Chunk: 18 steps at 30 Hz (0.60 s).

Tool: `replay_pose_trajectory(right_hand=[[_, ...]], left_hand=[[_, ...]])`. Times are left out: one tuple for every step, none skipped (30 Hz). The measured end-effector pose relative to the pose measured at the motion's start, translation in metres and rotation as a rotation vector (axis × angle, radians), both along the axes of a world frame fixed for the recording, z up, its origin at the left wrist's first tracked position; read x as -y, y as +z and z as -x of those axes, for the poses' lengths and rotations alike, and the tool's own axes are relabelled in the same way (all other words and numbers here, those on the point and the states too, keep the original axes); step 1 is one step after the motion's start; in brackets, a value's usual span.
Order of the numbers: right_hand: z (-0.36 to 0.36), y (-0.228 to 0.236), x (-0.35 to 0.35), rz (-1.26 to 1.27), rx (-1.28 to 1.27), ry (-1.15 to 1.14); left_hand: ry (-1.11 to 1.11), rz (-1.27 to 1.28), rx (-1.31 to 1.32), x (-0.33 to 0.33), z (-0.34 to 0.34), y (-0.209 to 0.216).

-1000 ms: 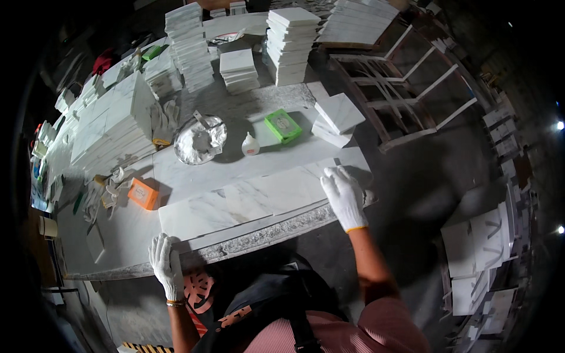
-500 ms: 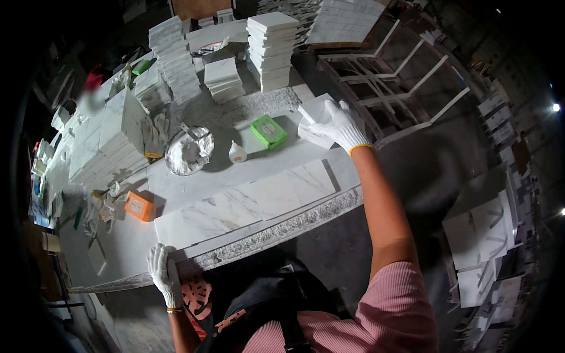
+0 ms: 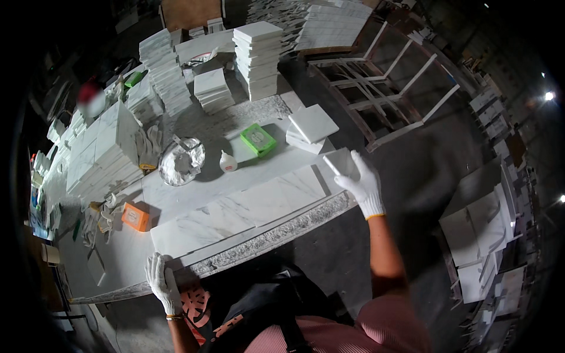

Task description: The person applies a white paste to the edges of small white tiles using a metal spatula, then smooths the edges with a green block. The person repeats this process on multiple tiles and stacks the finished pieces on the table.

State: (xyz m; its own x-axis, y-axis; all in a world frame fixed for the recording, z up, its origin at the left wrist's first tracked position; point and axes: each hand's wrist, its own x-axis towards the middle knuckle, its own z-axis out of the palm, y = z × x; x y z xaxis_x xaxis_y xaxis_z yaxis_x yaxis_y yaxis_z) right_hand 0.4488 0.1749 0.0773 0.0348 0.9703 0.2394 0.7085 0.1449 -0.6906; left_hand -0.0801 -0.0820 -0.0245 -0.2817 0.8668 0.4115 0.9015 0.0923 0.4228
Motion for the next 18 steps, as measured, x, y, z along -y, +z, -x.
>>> replay_pose_trajectory(right_hand=[[-0.002,-0.01,0.004,0.011,0.122,-0.054],[-0.002,-0.025,0.005,-0.021,0.101,-0.057],[-0.004,-0.036,0.002,-0.063,0.256,-0.083],[0.005,-0.037,0.0,-0.1,0.404,-0.107],[0.015,-0.036,-0.002,-0.138,0.551,-0.131],[0.014,-0.043,-0.005,-0.146,0.517,-0.123],[0.015,-0.048,-0.008,-0.156,0.489,-0.116],[0.014,-0.052,-0.01,-0.165,0.461,-0.109],[0.011,-0.056,-0.01,-0.145,0.487,-0.087],[0.013,-0.052,-0.007,-0.122,0.516,-0.067],[0.014,-0.05,-0.003,-0.099,0.545,-0.048],[0.01,-0.063,-0.005,-0.228,0.574,-0.06],[0.006,-0.066,-0.004,-0.241,0.554,-0.046],[0.001,-0.068,-0.005,-0.254,0.534,-0.033],[-0.004,-0.069,-0.005,-0.266,0.514,-0.021],[0.002,-0.062,-0.003,-0.249,0.479,-0.022],[0.004,-0.058,-0.002,-0.234,0.46,0.01],[0.005,-0.055,-0.001,-0.218,0.441,0.041]], left_hand=[[-0.004,0.009,-0.011,-0.001,0.0,0.001],[-0.007,-0.001,-0.005,-0.002,0.001,0.001],[-0.009,-0.011,0.001,-0.002,0.001,0.0],[0.0,-0.019,0.006,0.0,0.003,-0.002],[0.0,-0.012,0.003,0.001,0.005,-0.003],[0.0,-0.004,0.0,0.003,0.007,-0.005],[-0.001,0.001,0.002,0.002,0.006,-0.003],[0.001,0.004,0.008,0.001,0.004,0.0],[0.002,0.007,0.013,-0.001,0.003,0.003],[0.002,0.013,0.021,-0.002,0.0,0.006],[-0.007,0.009,0.019,-0.002,0.0,0.008],[-0.017,0.004,0.017,-0.002,0.001,0.009],[-0.035,0.002,0.014,-0.003,0.0,0.012],[-0.051,0.002,0.043,-0.004,0.0,0.016],[-0.069,0.002,0.072,-0.005,0.0,0.021],[-0.079,0.006,0.099,-0.004,0.0,0.024],[-0.075,0.016,0.098,-0.002,0.004,0.02],[-0.071,0.026,0.097,0.001,0.012,0.014]])
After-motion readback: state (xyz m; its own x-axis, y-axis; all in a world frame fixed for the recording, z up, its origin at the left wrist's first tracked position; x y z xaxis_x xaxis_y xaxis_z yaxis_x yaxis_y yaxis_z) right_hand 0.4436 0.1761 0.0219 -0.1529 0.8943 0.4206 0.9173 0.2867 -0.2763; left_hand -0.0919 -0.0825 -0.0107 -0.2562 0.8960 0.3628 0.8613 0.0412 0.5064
